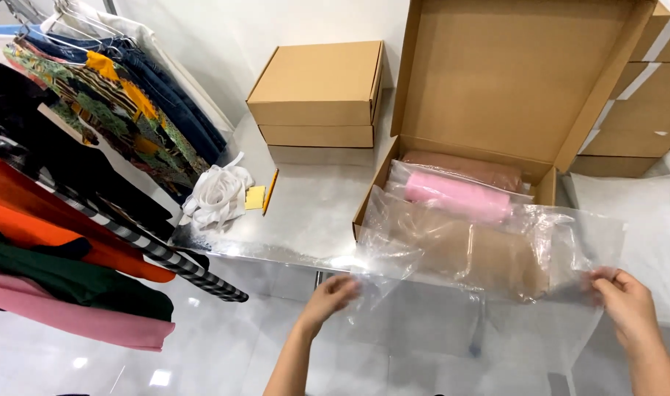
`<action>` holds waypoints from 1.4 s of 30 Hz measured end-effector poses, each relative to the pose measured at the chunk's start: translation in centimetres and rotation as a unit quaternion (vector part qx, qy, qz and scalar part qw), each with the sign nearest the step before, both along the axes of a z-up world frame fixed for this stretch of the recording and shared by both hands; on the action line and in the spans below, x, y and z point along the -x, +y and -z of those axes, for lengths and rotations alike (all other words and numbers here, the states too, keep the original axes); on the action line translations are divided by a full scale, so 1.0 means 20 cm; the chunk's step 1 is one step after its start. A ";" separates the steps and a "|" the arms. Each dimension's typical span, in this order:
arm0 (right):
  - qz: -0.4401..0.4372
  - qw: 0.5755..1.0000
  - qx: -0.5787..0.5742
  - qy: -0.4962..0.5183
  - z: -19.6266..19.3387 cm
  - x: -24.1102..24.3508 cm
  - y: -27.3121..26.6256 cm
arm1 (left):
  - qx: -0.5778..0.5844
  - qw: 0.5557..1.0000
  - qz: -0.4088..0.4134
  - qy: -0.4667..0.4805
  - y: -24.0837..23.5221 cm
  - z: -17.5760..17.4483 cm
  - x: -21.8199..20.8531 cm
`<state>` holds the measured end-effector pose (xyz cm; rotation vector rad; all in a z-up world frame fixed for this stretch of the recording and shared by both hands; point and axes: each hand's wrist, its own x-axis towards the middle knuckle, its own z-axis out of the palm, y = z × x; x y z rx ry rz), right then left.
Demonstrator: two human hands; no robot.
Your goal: Packing clothes into bags and boxes and hanging garments on a clothing rack.
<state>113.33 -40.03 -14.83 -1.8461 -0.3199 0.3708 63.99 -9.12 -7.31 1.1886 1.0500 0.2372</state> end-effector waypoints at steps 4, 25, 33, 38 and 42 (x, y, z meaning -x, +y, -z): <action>-0.013 0.996 -0.089 -0.008 0.14 -0.04 0.04 | -0.027 0.991 -0.120 -0.060 0.06 0.06 -0.12; -0.030 0.995 -0.008 -0.094 -0.41 0.37 0.62 | -0.081 0.948 -0.295 -0.091 0.00 -0.32 0.25; -0.074 0.976 -0.014 -0.205 -0.34 0.34 0.64 | -0.234 0.887 -0.379 -0.124 0.12 -0.19 0.26; -0.067 0.987 -0.093 -0.116 -0.35 0.38 0.64 | -0.238 0.869 -0.418 -0.115 0.09 -0.38 0.29; -0.098 0.977 -0.164 -0.097 -0.40 0.38 0.66 | -0.250 0.882 -0.372 -0.145 0.09 -0.49 0.29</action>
